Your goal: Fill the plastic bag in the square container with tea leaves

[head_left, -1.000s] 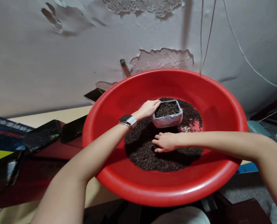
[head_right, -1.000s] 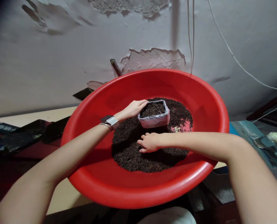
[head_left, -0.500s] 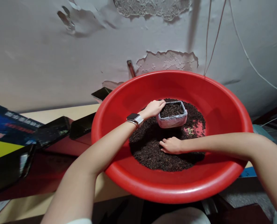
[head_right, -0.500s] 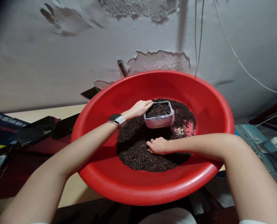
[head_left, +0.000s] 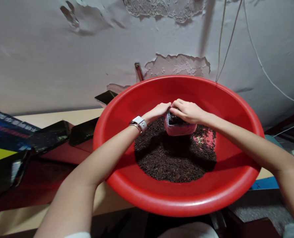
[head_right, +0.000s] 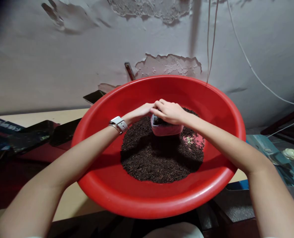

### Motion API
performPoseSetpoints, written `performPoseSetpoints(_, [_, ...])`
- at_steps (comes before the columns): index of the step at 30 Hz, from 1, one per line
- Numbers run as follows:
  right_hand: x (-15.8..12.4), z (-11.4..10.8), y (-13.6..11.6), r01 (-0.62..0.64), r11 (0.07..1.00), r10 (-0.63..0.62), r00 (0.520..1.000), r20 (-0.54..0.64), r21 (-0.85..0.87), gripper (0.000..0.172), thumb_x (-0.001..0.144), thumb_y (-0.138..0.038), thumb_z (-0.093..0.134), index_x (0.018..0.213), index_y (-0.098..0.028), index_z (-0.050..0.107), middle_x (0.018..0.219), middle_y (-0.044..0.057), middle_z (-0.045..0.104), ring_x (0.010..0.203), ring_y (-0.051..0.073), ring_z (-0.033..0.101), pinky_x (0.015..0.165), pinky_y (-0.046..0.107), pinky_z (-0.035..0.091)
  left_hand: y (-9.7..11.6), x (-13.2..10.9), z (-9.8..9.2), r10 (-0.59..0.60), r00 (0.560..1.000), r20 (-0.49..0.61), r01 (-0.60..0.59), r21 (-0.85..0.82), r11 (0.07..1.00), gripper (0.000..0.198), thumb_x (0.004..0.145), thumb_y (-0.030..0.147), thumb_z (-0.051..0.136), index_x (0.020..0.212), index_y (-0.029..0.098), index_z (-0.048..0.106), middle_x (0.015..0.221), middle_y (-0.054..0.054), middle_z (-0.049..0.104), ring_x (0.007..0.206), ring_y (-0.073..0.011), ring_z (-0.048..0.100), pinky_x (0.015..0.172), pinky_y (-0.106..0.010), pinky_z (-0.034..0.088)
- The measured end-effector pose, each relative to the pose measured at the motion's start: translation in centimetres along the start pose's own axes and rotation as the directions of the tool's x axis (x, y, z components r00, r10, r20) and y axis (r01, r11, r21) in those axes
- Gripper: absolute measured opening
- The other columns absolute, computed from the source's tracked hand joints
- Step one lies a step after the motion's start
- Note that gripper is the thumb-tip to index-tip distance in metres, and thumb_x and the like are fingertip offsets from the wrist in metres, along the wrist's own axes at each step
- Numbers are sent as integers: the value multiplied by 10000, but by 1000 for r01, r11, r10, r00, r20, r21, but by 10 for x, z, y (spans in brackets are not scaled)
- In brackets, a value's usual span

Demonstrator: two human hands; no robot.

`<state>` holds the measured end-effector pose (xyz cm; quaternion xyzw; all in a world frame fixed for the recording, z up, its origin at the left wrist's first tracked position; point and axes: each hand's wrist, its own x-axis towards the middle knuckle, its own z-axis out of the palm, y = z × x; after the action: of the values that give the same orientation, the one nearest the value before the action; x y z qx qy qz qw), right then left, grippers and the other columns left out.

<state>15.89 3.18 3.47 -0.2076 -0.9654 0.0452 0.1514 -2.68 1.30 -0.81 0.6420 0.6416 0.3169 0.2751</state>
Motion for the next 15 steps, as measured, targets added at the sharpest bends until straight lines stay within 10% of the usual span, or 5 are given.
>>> performPoseSetpoints(8, [8, -35, 41, -128, 923, 272, 884, -380, 364, 262, 976, -350, 439, 894, -171, 613, 899, 44, 629, 907, 166, 582, 847, 293, 435, 12, -2, -1, -45, 994, -100, 54, 85, 995, 481, 977, 377, 310, 1053, 151, 728, 1190, -94, 707, 1080, -219, 650, 944, -310, 473])
performPoseSetpoints(15, [4, -30, 85, -326, 859, 445, 857, -260, 395, 345, 944, -378, 498, 702, -157, 604, 551, 2, 535, 606, 138, 570, 737, 294, 466, 31, -16, 14, 147, 987, -65, -120, 309, 943, 403, 990, 319, 329, 1127, 146, 667, 1207, -88, 688, 1121, -214, 623, 1007, -324, 439])
